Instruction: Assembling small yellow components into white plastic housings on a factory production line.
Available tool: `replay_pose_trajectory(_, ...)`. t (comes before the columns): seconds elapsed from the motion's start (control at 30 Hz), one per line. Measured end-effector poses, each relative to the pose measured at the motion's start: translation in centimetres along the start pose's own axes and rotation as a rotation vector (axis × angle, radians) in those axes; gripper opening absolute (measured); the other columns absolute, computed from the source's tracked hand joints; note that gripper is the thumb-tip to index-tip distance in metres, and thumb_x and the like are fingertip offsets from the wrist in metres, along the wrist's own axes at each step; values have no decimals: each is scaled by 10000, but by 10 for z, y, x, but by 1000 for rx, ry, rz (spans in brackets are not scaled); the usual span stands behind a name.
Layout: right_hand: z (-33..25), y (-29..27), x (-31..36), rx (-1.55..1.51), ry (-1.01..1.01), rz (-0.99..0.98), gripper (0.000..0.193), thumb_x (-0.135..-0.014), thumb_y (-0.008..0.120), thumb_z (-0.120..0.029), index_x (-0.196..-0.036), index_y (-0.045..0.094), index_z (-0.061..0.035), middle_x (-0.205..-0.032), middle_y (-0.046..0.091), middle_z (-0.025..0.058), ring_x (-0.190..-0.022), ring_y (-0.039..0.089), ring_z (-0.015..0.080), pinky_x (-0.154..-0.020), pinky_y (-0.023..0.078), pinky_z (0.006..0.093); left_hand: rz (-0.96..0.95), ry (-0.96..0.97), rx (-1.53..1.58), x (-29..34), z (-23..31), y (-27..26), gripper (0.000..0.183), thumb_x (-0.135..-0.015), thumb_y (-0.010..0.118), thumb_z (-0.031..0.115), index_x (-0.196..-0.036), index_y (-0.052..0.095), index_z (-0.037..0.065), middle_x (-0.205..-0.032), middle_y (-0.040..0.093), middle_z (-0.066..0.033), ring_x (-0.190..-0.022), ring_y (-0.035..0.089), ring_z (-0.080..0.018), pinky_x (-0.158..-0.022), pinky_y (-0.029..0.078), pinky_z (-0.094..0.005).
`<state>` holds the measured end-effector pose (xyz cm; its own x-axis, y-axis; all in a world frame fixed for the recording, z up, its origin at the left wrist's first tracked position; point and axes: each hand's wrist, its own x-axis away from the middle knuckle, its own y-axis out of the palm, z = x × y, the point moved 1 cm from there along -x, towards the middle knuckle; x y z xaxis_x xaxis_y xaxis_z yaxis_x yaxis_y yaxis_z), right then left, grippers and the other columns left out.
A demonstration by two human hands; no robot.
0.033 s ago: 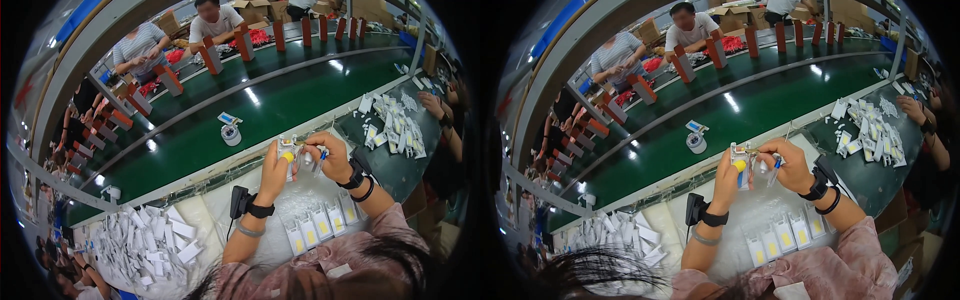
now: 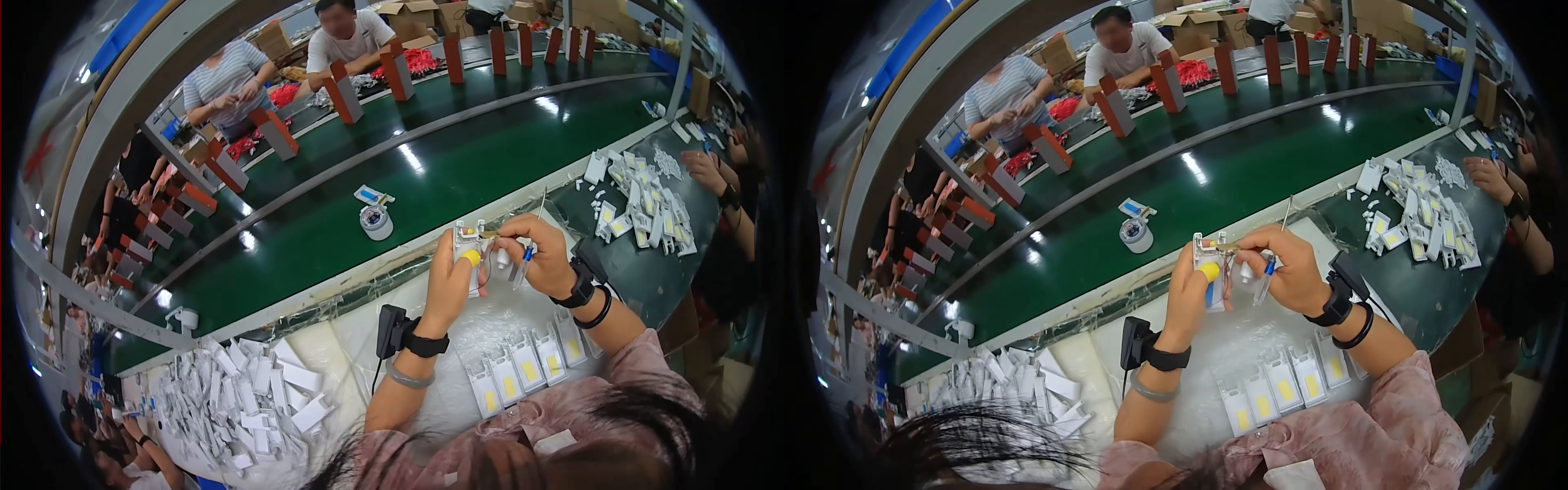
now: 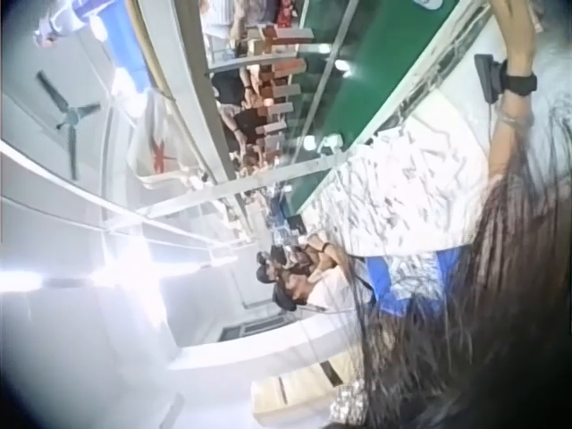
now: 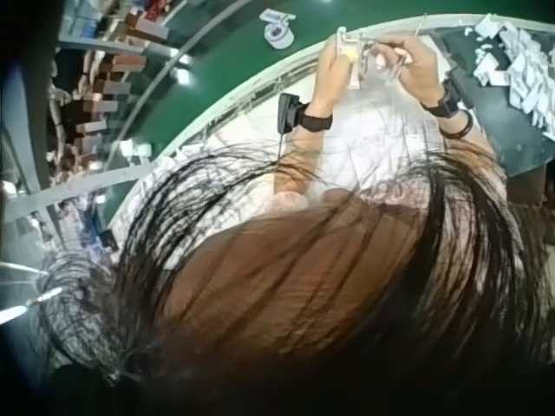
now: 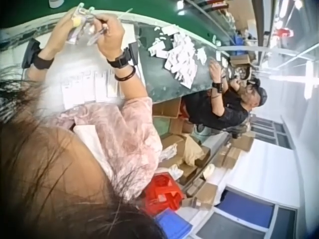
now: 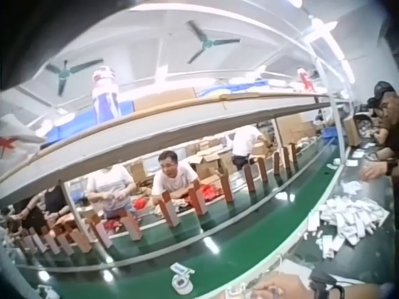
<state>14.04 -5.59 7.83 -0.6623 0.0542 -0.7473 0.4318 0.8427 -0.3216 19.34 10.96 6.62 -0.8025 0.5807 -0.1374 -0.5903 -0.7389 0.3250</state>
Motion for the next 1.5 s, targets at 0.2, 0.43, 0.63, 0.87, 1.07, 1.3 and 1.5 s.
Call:
replay_pose_trajectory(0.2, -2, -4, 4, 6, -66, -32, 165, -792, 694, 12, -933, 625, -35, -876, 661, 101, -804, 626, 245, -739, 490, 324, -36, 16, -31, 3, -1, 9, 294, -869, 435, 19, -1163, 442, 6, -882, 557, -61, -604, 536, -87, -463, 473, -234)
replay_pose_trajectory(0.43, -6, -4, 11, 23, -117, -20, 176, -798, 693, 29, -953, 631, -26, -882, 653, 111, -813, 626, 233, -729, 490, 308, -72, 44, -50, 9, -2, 12, 395, -842, 420, 8, -1236, 430, 20, -917, 568, -78, -626, 551, -101, -489, 509, -259)
replay_pose_trajectory(0.63, -10, -3, 10, 79, -70, 14, 203, -775, 705, 21, -960, 642, -36, -880, 670, 91, -808, 624, 250, -733, 478, 334, -54, 57, -115, 9, 0, 12, 414, -820, 398, -2, -1233, 428, 16, -951, 551, -93, -627, 568, -127, -510, 530, -280)
replay_pose_trajectory(0.87, -8, -9, 8, 70, -203, 15, 237, -720, 748, 40, -930, 668, -37, -885, 664, 92, -820, 623, 257, -761, 487, 357, -52, 112, -156, 11, 2, 17, 405, -824, 411, -7, -1227, 437, 3, -956, 559, -89, -650, 574, -141, -533, 509, -283)
replay_pose_trajectory(1.07, -8, -13, 9, 130, -250, 14, 263, -680, 747, 37, -917, 690, -62, -872, 650, 65, -792, 601, 238, -713, 474, 334, -43, 148, -169, 11, -3, 19, 405, -829, 487, -5, -1234, 468, -2, -931, 582, -56, -661, 556, -74, -524, 474, -219)
replay_pose_trajectory(1.3, -9, -14, 10, 151, -300, 22, 302, -652, 725, 35, -925, 702, -91, -870, 637, 35, -756, 575, 214, -685, 454, 318, -48, 159, -166, 12, -9, 19, 438, -832, 502, -3, -1267, 456, -1, -978, 574, -56, -683, 550, -74, -534, 477, -216)
replay_pose_trajectory(1.5, -9, -15, 11, 158, -304, 29, 307, -639, 721, 35, -916, 707, -98, -872, 637, 30, -752, 574, 205, -690, 450, 314, -59, 154, -166, 12, -8, 22, 432, -822, 507, -6, -1252, 459, -2, -960, 576, -59, -683, 547, -73, -533, 476, -214)
